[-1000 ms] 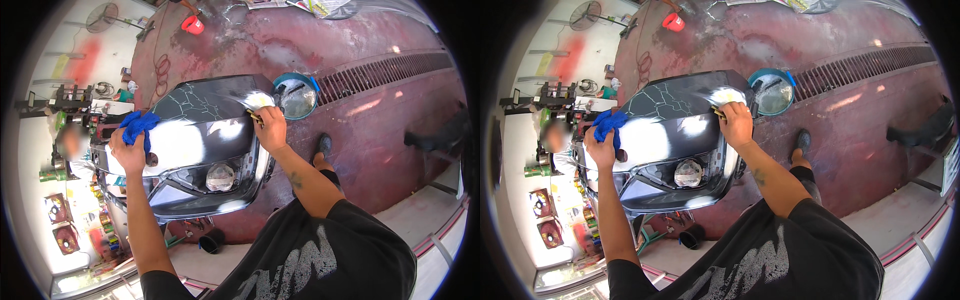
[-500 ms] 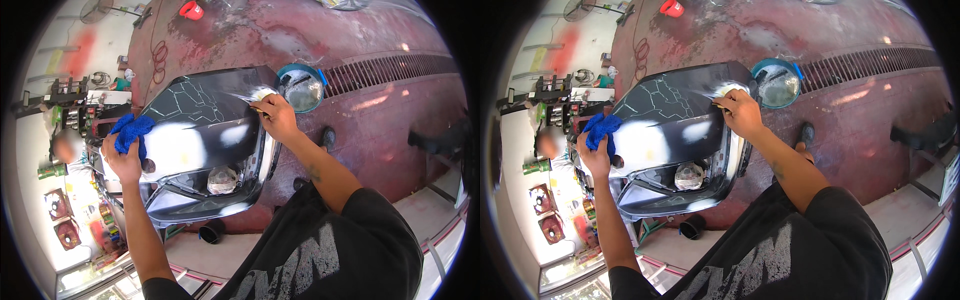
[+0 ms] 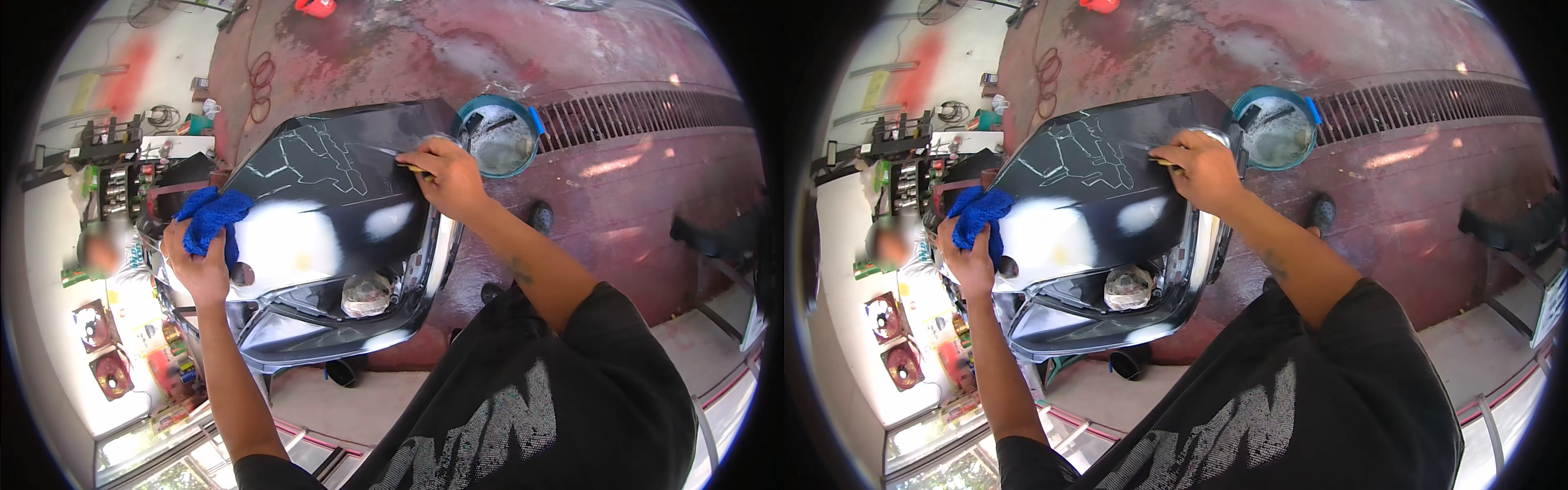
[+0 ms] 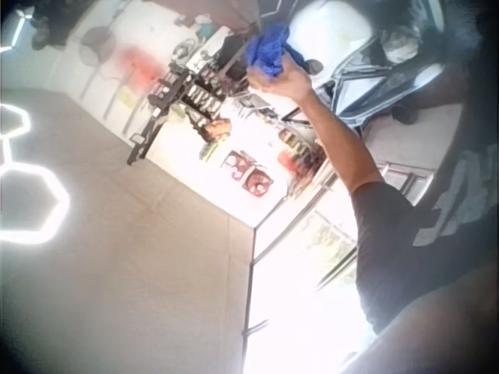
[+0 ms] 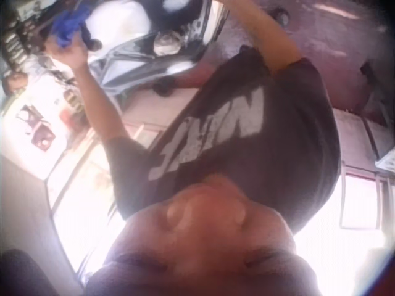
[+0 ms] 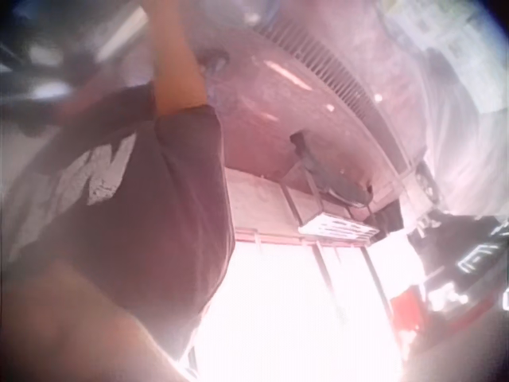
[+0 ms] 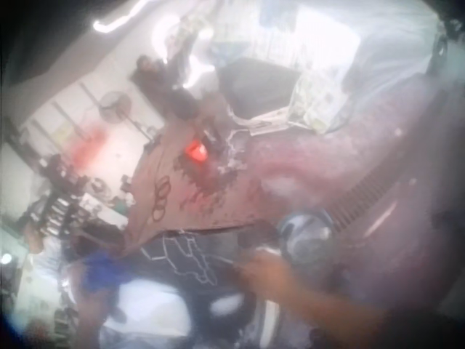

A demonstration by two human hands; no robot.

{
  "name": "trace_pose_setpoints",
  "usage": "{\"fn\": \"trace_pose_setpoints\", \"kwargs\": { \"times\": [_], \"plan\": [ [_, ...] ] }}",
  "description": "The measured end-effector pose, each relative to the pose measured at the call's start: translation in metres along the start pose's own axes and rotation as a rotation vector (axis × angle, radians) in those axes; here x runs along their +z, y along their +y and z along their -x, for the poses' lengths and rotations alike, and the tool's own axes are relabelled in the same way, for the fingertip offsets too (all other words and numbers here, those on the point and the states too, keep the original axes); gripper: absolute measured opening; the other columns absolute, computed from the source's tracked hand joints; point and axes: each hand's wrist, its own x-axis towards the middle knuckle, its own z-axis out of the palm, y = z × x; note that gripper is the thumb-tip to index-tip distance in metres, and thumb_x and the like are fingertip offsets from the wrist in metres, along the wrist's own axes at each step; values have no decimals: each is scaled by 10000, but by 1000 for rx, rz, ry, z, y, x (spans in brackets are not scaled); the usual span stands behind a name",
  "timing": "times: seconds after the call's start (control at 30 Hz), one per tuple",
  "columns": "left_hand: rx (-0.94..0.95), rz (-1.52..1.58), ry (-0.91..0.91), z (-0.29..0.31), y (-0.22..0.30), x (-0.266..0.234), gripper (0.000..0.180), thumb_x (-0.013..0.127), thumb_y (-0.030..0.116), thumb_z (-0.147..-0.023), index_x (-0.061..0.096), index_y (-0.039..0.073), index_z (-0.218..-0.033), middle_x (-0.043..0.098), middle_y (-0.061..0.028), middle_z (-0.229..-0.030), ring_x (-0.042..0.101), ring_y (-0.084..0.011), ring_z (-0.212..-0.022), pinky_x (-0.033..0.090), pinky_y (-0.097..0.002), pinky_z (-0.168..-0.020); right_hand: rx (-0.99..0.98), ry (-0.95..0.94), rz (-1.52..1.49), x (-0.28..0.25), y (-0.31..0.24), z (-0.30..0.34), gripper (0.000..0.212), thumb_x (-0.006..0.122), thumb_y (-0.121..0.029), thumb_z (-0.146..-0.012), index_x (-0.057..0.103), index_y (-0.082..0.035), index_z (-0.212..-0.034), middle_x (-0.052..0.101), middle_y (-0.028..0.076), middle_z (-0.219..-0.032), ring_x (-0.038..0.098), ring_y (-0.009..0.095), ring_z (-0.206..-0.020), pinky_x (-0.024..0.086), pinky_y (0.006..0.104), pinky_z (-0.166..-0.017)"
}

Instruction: The person scrubs a detached black car bumper with a sponge and water, then wipes it with a blue cloth. The person repeatedly dips the sponge into a bucket and scrubs different sections of the bumper's surface.

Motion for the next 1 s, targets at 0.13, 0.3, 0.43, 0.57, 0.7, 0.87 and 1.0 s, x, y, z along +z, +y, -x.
{"fn": "trace_pose_setpoints", "kwargs": {
  "times": [0.13,0.3,0.43,0.57,0.7,0.87,1.0],
  "plan": [
    [-70,23,-49,-3,2,-2,353,842,139,-803,712,29,-1112,664,-210,-1250,575,-437,-1233,421,-529,-1094,40,3,-27,5,6,10,417,758,68,-769,820,-135,-1128,706,63,-997,697,290,-923,574,386,-763],
    [-21,8,-19,-3,3,-2,304,816,109,-820,704,28,-1090,669,-173,-1174,595,-395,-1171,421,-489,-1073,-14,-59,45,-6,16,12,422,750,76,-755,815,-133,-1116,705,61,-1000,697,292,-939,579,401,-781],
    [-3,61,-34,-7,9,-2,276,803,91,-819,699,29,-1066,671,-161,-1139,603,-374,-1145,413,-476,-1072,-27,-24,8,3,1,-6,429,760,51,-747,822,-165,-1113,707,37,-1001,690,275,-937,580,405,-792],
    [-10,17,25,-2,7,-1,242,791,92,-816,700,31,-1031,670,-159,-1134,602,-376,-1131,410,-485,-1066,-36,-89,38,-7,14,7,442,761,39,-733,814,-166,-1121,704,35,-1001,690,279,-953,581,407,-801],
    [-11,-9,4,-3,9,-2,243,782,105,-821,695,27,-1035,662,-161,-1126,600,-383,-1118,416,-489,-1051,-18,-42,-7,4,5,-3,416,741,33,-741,804,-159,-1105,708,48,-1015,685,303,-963,577,410,-805],
    [-38,16,-37,-5,14,-3,253,779,106,-822,691,20,-1043,653,-163,-1123,598,-384,-1108,426,-475,-1034,-101,-77,-2,-4,1,-28,436,776,51,-746,800,-157,-1127,700,64,-1018,680,314,-953,570,428,-789],
    [-39,26,-25,-3,8,-3,253,779,101,-839,690,16,-1061,651,-159,-1120,600,-377,-1101,430,-465,-1034,-3,-94,60,-41,25,30,370,792,-14,-808,807,-154,-1149,722,68,-971,695,292,-885,576,406,-761]
  ]
}}
